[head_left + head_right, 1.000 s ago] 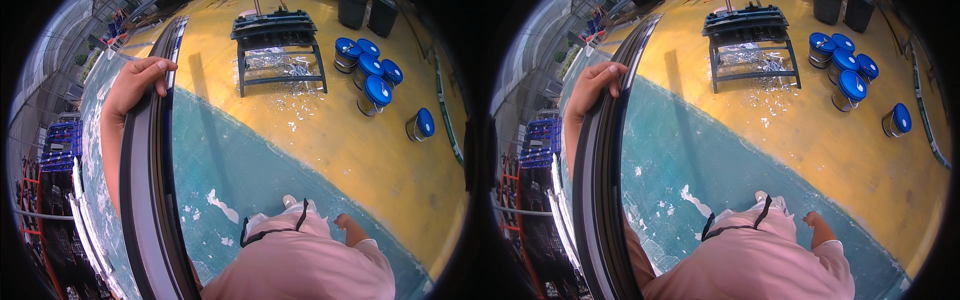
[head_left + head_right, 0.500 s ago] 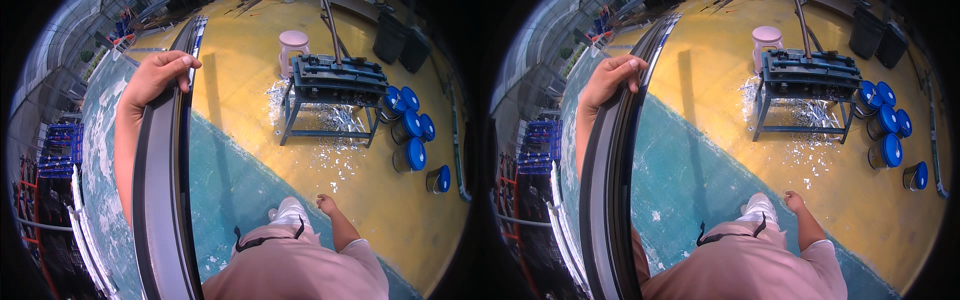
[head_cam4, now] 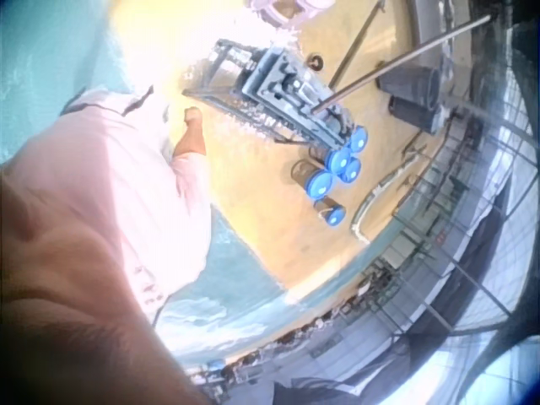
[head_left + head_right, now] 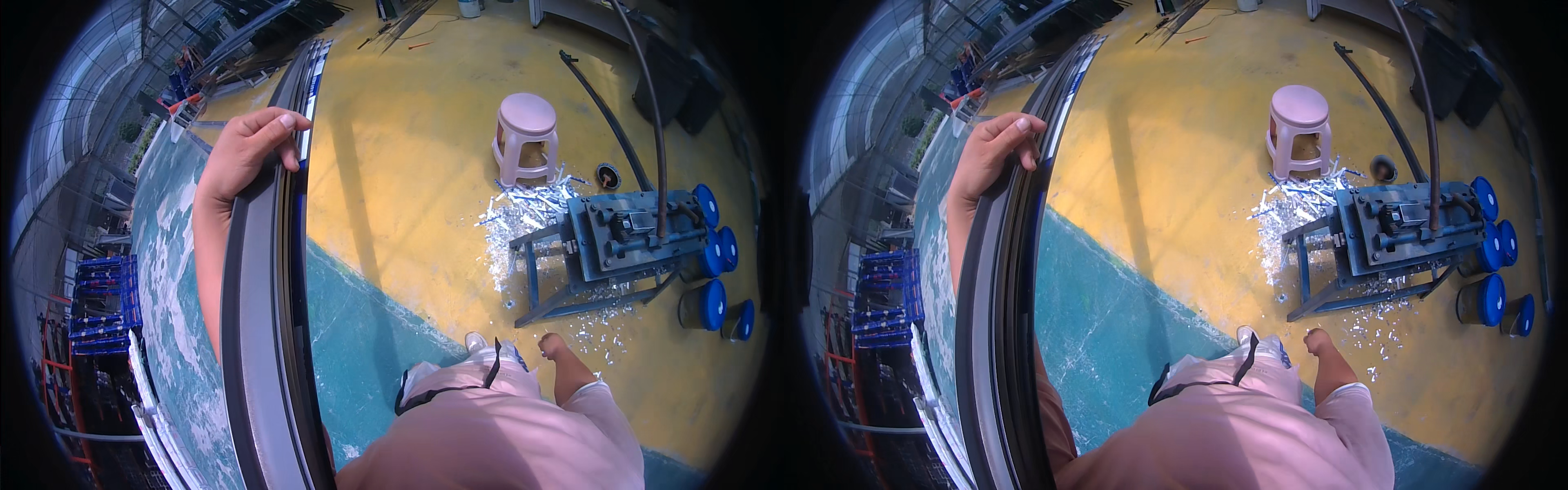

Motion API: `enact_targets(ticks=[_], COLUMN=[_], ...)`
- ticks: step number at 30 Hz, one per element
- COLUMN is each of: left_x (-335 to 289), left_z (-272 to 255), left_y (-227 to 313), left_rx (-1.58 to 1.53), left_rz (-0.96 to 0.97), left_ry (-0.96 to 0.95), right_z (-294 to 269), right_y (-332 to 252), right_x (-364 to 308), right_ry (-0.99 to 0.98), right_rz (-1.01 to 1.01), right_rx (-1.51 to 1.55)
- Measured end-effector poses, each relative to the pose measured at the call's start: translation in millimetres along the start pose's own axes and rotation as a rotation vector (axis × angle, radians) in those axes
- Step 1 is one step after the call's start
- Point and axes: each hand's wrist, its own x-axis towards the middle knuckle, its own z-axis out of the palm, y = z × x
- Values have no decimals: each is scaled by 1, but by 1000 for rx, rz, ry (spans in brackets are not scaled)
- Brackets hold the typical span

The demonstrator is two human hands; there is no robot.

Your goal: The person removes a metal profile from plastic wrapping on a storage rack and carries it to a cutting station. They place the profile onto a cutting machine and use a circular saw to cut a section of the metal.

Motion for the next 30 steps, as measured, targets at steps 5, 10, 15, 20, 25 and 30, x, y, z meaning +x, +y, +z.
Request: enact_targets(ticks=[5, 10, 15, 20, 25, 30], left_x=[109, 230, 389, 539, 690, 881], left_z=[-127, -257, -379, -515, -662, -746], left_y=[-114, -220, -306, -393, -526, -598], left_rx=[-126, -88, -67, -30, -15, -31], left_rz=[45, 47, 38, 131, 169, 231], left_ry=[89, 56, 16, 31, 98, 2], right_z=[-228, -327, -249, -132, -206, -413], right_y=[-346, -550, -528, -500, -613, -800], right_x=[22, 92, 218, 199, 287, 489], right_ry=[365, 404, 333, -54, 54, 413], right_rz=[-410, -520, -40, 474, 649, 319], right_rx=[155, 437, 754, 379, 519, 97])
